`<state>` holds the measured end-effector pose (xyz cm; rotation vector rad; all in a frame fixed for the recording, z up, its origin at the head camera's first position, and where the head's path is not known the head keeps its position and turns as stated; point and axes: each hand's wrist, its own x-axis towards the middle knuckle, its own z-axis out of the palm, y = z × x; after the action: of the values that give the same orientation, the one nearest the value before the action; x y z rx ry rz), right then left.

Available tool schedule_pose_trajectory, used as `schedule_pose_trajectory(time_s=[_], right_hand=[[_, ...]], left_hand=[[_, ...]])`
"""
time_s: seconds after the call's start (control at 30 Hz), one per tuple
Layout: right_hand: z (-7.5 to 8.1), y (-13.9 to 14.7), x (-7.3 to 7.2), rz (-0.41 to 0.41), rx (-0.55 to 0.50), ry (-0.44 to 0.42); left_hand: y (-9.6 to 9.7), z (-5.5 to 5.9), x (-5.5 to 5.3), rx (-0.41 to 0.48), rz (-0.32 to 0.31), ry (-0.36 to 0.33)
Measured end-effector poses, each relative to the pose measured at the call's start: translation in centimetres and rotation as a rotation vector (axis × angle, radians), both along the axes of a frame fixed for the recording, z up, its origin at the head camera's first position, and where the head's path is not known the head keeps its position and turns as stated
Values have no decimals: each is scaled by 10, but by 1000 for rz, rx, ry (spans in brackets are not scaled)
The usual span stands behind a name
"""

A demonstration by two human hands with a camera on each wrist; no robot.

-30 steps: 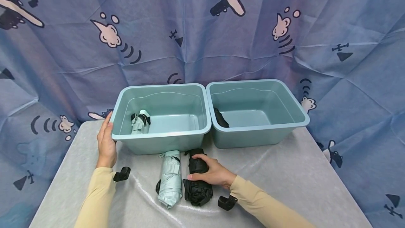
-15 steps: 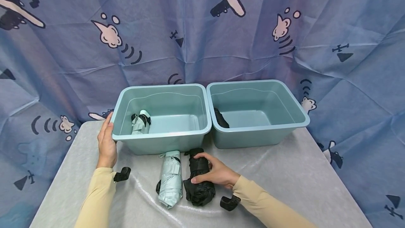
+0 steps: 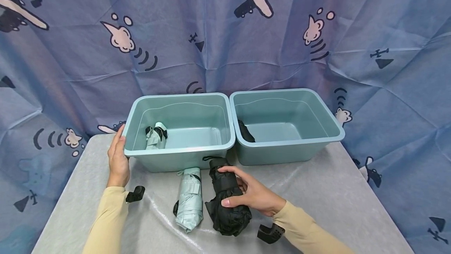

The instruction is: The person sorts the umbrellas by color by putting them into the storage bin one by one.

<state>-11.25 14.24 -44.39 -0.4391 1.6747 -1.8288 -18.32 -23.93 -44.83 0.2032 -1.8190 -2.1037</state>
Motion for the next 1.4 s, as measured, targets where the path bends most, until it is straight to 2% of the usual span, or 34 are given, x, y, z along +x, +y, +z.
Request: schedule_pose_trajectory(time_s=[0.2,0.43,0.63,0.77,0.9,1.07,1.4], right_hand=[[15,5,10,41,-106,7],[40,12,14,74,-183,89],[61,20,10,19,-110,189],[74,28,3,-15,-79,192],[88,39,-8,-18,-98,175],[102,55,-30,-36,-102,154],[117,82,-83,-123,71,185]], left_hand=[[0,1,1,-2,0,3],[0,1,2,-1,0,0],[0,1,2,6,-6,0],[1,1,2,8,-12,1],[1,1,2,3,-8,-3],[1,1,3,3,-5,-5],[1,1,2,7,0,-11]])
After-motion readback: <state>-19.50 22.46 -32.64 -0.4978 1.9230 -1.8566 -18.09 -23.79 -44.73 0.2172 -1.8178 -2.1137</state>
